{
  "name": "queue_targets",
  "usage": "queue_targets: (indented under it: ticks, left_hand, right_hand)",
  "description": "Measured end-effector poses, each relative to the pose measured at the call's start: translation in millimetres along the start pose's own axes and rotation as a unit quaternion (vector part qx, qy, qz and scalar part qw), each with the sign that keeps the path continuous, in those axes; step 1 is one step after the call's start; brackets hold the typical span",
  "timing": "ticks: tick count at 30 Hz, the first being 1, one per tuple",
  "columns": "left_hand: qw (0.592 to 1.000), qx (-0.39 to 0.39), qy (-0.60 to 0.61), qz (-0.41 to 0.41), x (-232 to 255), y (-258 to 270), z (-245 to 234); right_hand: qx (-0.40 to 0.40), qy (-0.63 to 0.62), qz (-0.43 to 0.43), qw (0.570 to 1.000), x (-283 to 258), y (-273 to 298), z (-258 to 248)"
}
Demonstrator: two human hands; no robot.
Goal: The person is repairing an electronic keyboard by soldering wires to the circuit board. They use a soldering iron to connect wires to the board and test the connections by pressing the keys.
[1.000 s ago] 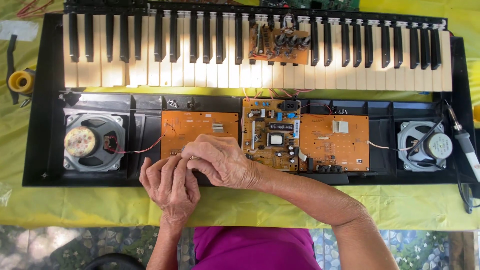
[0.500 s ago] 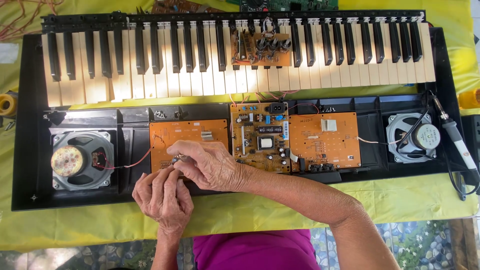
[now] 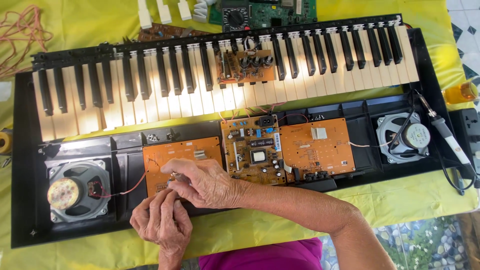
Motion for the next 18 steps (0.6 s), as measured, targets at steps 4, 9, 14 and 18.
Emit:
queue_targets:
  ticks: [4,9,14,18]
  left_hand:
    - [1.0,-0.005,-0.007,-0.001,8,-6,-1]
    - [0.999,-0.028,-0.023,-0.018,2,-1,4]
    - [0.999,-0.031,-0.017,0.003,6,1,3]
    - [1.0,-0.028,-0.014,0.001,4,5,4]
  right_hand:
    - [-0.002,0.04,0.033,0.999,9,6,4]
    - [-0.011,0.022,-0.008,1.0,1,7,8]
    - [-0.001,0.033,-0.01,0.999,7,14,11]
    - [-0.013,0.036,0.007,0.999,18,21,20]
Point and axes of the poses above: each hand's wrist, its own y-axis away from the middle knuckle, its own z-axis out of the palm, x = y × z, the point moved 10 cm from there along -y, towards the middle knuckle, and after that the axes turned 5 degrees about -z, right-handed, at the moved point
